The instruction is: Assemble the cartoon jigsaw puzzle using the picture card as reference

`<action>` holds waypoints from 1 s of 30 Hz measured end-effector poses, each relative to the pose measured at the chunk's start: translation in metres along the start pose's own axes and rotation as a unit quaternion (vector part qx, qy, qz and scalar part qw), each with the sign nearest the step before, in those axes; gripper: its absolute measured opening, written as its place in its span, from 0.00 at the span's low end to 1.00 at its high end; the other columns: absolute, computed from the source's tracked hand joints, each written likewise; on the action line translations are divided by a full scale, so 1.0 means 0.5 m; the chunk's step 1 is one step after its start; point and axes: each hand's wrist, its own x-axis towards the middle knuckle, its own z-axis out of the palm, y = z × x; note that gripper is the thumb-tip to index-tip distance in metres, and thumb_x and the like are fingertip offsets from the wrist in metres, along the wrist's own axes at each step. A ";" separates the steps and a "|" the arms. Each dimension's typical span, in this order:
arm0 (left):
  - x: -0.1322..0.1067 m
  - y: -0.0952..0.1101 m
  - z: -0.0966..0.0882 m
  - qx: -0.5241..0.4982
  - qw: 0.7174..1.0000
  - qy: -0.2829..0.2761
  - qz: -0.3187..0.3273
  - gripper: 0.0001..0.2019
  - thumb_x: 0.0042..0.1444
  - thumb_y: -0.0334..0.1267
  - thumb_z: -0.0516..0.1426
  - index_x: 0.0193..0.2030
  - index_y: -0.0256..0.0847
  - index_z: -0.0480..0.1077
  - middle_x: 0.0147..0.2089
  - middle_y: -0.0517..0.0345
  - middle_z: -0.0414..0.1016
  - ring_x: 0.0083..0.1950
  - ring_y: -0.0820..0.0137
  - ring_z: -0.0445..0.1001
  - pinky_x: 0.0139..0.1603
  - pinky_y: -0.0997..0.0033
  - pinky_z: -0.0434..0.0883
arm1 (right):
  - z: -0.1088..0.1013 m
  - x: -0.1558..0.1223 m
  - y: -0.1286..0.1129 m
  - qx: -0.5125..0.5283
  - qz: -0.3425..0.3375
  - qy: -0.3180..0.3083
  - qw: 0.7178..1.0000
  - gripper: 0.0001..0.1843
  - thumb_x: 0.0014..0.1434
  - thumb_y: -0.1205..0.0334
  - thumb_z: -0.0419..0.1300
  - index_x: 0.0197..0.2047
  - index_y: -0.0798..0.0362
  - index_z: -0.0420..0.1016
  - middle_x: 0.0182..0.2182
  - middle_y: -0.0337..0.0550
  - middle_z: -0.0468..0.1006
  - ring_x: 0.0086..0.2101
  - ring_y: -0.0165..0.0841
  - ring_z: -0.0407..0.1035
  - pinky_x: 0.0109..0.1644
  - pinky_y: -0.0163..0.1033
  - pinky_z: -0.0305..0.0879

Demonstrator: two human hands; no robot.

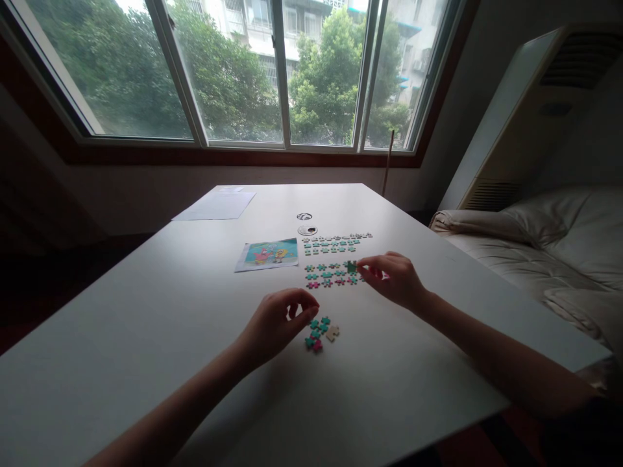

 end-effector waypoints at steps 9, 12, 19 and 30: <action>-0.016 -0.025 -0.019 0.230 0.957 -0.127 0.125 0.10 0.60 0.34 0.50 0.41 0.44 0.73 0.39 0.54 0.73 0.40 0.66 0.69 0.36 0.71 0.66 | -0.006 -0.002 0.035 -0.032 0.011 0.021 0.999 0.05 0.57 0.62 0.58 0.33 0.53 0.75 0.19 0.33 0.75 0.18 0.23 0.65 0.31 0.32 0.61; -0.016 -0.028 -0.025 0.280 0.940 -0.150 0.123 0.11 0.61 0.36 0.49 0.43 0.45 0.72 0.40 0.53 0.73 0.41 0.66 0.69 0.35 0.71 0.67 | -0.004 -0.002 0.030 -0.033 0.010 0.012 0.999 0.06 0.58 0.61 0.58 0.33 0.53 0.76 0.19 0.34 0.75 0.18 0.23 0.65 0.31 0.33 0.60; -0.013 -0.026 -0.035 0.310 0.931 -0.158 0.112 0.10 0.61 0.36 0.48 0.42 0.44 0.71 0.40 0.53 0.72 0.41 0.64 0.69 0.35 0.70 0.66 | -0.004 -0.001 0.026 -0.031 0.021 -0.008 0.999 0.08 0.59 0.60 0.57 0.33 0.52 0.76 0.19 0.34 0.76 0.18 0.23 0.65 0.32 0.33 0.60; -0.016 -0.027 -0.053 0.249 0.952 -0.178 0.013 0.07 0.57 0.37 0.52 0.41 0.45 0.70 0.45 0.54 0.69 0.42 0.64 0.71 0.39 0.69 0.66 | -0.004 0.001 0.050 -0.057 0.027 -0.040 0.997 0.10 0.59 0.58 0.56 0.34 0.52 0.76 0.20 0.36 0.76 0.20 0.24 0.66 0.33 0.33 0.60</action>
